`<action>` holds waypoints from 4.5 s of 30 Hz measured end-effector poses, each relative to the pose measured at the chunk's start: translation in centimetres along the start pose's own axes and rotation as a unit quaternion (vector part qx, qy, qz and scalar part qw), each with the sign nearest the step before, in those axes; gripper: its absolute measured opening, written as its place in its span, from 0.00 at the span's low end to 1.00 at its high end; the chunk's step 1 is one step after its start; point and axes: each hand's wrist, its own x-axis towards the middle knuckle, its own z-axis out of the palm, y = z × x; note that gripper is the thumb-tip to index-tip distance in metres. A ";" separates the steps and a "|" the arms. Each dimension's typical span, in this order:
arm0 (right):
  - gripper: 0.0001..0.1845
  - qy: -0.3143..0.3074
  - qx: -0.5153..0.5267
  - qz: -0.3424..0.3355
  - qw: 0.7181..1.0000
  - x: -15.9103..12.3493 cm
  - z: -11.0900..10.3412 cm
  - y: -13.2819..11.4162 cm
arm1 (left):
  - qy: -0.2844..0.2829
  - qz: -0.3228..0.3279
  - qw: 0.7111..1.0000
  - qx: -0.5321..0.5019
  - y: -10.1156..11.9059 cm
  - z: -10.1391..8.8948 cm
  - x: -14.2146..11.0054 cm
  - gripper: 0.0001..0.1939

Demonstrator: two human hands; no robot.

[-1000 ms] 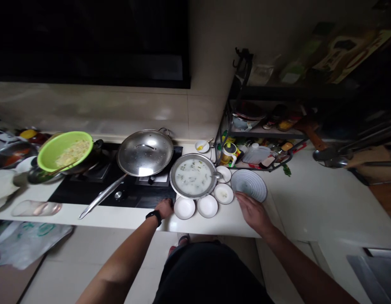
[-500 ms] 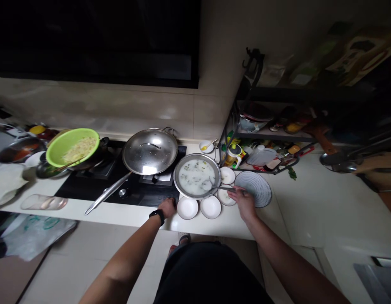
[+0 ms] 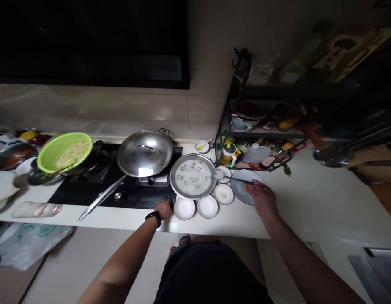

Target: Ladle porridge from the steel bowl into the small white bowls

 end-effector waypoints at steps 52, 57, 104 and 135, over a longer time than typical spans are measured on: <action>0.28 0.035 0.041 0.005 0.999 0.4 -6.5 -1.6 | 0.004 0.019 1.000 0.000 -1.0 1.0 0.9 0.13; 0.27 0.066 -0.051 -0.037 0.996 0.7 -9.6 -1.2 | 0.002 0.011 1.000 0.007 -0.9 1.0 1.0 0.11; 0.21 -0.046 0.002 0.027 0.999 -0.4 2.6 -1.4 | -0.009 0.003 1.000 0.001 0.4 -0.5 -0.4 0.14; 0.18 -0.293 -0.332 -0.243 0.863 -3.6 5.1 0.9 | 0.001 0.013 1.000 0.001 0.3 -0.3 -0.3 0.15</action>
